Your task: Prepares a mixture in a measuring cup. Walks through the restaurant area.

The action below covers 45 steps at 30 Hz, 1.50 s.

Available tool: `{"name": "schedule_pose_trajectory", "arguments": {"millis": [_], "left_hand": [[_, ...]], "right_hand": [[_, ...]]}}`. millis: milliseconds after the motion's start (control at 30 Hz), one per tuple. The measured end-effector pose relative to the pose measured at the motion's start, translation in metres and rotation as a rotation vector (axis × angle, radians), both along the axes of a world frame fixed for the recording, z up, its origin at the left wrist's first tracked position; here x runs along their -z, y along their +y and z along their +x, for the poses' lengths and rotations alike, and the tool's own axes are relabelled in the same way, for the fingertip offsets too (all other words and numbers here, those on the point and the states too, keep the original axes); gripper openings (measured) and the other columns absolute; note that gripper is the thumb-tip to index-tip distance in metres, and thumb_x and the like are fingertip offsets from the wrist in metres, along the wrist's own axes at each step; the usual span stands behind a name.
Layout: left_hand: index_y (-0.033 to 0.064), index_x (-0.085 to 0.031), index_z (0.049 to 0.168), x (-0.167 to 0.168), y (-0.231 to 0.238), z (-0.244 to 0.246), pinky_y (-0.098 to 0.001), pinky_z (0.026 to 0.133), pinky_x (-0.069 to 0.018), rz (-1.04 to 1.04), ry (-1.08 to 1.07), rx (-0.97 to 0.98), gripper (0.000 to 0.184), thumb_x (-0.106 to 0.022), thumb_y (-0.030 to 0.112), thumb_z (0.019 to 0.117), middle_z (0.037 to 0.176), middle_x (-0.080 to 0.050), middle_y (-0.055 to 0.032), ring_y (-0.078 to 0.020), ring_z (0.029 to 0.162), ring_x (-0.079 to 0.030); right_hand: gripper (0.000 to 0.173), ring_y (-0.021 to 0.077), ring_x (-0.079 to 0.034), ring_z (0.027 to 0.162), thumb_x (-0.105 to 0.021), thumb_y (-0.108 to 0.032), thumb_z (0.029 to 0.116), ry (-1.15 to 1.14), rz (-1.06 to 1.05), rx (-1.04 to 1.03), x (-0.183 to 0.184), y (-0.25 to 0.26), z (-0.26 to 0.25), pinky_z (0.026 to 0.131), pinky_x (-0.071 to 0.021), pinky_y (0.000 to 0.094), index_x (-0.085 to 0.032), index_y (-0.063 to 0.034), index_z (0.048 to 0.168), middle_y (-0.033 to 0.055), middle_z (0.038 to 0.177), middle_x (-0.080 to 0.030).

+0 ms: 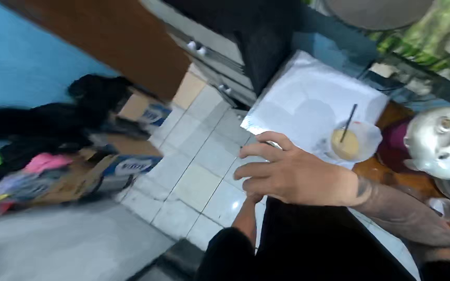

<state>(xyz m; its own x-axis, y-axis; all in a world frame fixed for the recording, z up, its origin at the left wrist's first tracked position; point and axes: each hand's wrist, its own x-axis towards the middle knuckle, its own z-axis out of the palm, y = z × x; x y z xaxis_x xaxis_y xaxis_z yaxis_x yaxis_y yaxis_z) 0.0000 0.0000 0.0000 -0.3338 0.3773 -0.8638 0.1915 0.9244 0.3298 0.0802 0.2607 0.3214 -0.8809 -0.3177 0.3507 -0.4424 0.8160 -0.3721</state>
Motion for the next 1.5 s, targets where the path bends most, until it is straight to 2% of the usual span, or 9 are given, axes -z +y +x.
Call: {"name": "schedule_pose_trajectory", "arguments": {"millis": [67,133,300,433,533,633,767,1033,1500], "left_hand": [[0.0024,-0.055,0.144,0.116,-0.008,-0.019,-0.0573,0.106,-0.0489,0.114,-0.005,0.0,0.049,-0.06,0.025,0.0999,0.13,-0.066,-0.0226,-0.0374,0.122,-0.064],[0.004,-0.053,0.146,0.132,-0.005,-0.03,-0.0534,0.107,-0.0491,0.14,-0.043,-0.067,0.048,-0.057,0.024,0.1018,0.132,-0.065,-0.0208,-0.0335,0.122,-0.064],[0.0021,-0.058,0.139,0.073,0.04,-0.047,-0.0449,0.094,-0.0588,0.482,0.103,-0.212,0.043,-0.058,0.026,0.1033,0.122,-0.07,-0.0177,-0.0247,0.103,-0.072],[-0.0022,-0.06,0.132,0.001,0.119,-0.054,-0.0376,0.085,-0.0595,0.909,0.092,-0.109,0.046,-0.069,0.027,0.0969,0.11,-0.071,-0.013,-0.0188,0.097,-0.07],[-0.0014,-0.051,0.138,-0.043,0.182,-0.046,-0.042,0.1,-0.0553,1.021,-0.035,0.031,0.072,-0.085,0.031,0.0835,0.123,-0.068,-0.0143,-0.0215,0.114,-0.066],[0.0119,-0.048,0.145,-0.07,0.23,-0.026,-0.0463,0.107,-0.0512,0.898,-0.146,0.168,0.09,-0.093,0.041,0.0719,0.138,-0.061,-0.0081,-0.0205,0.129,-0.058],[0.011,-0.058,0.132,-0.076,0.268,0.009,-0.0477,0.09,-0.0595,0.843,-0.215,0.232,0.071,-0.091,0.039,0.0763,0.116,-0.069,-0.0103,-0.0216,0.105,-0.069],[0.0051,-0.068,0.106,-0.061,0.277,0.036,-0.0374,0.08,-0.0619,0.983,-0.205,0.058,0.038,-0.09,0.022,0.0793,0.09,-0.073,-0.0061,-0.0147,0.084,-0.072],[0.0016,-0.067,0.092,-0.115,0.228,0.14,-0.0277,0.067,-0.0605,1.082,-0.303,0.392,0.029,-0.089,0.005,0.0728,0.078,-0.071,-0.0027,-0.0093,0.07,-0.068]], "right_hand": [[0.014,0.0218,-0.048,0.139,-0.066,-0.02,0.0985,-0.001,-0.023,0.146,0.015,0.038,0.016,0.123,-0.0271,0.0511,-0.079,-0.0235,0.098,-0.007,0.129,-0.069],[0.015,0.0279,-0.049,0.138,-0.065,-0.024,0.0987,0.01,-0.044,0.381,0.032,0.086,0.035,0.118,-0.0301,0.0549,-0.08,-0.0208,0.1,-0.0028,0.132,-0.068],[0.062,0.0373,-0.049,0.13,-0.055,-0.067,0.0949,-0.259,0.007,1.085,0.074,0.203,0.073,0.111,-0.0277,0.0657,-0.062,-0.0221,0.138,0.0085,0.129,-0.065],[0.064,0.0382,-0.057,0.115,-0.06,-0.071,0.0895,-0.581,-0.125,1.122,0.115,0.224,0.078,0.106,-0.0278,0.0695,-0.073,-0.0182,0.123,0.0103,0.108,-0.071],[0.042,0.0298,-0.063,0.094,-0.056,-0.051,0.1008,-0.411,-0.13,1.062,0.133,0.211,0.097,0.096,-0.0359,0.0619,-0.073,-0.0123,0.096,0.0072,0.087,-0.069],[0.028,0.0217,-0.068,0.085,-0.051,-0.029,0.1051,-0.36,-0.261,1.049,0.121,0.176,0.135,0.083,-0.0549,0.0505,-0.071,-0.0085,0.106,0.007,0.089,-0.07],[0.022,0.0089,-0.069,0.087,-0.058,-0.023,0.1053,-0.207,-0.476,1.047,0.12,0.127,0.161,0.084,-0.0594,0.0311,-0.072,-0.0073,0.112,0.0036,0.099,-0.072],[0.023,0.0229,-0.069,0.093,-0.056,-0.025,0.1051,-0.216,-0.28,1.405,0.126,0.121,0.171,0.088,-0.0548,0.0487,-0.071,-0.0091,0.108,0.0074,0.099,-0.072],[0.013,0.0092,-0.067,0.087,-0.063,-0.022,0.1002,0.028,-0.434,1.443,0.108,-0.023,0.322,0.084,-0.0587,0.0341,-0.072,-0.0123,0.103,-0.0028,0.092,-0.07]]}}
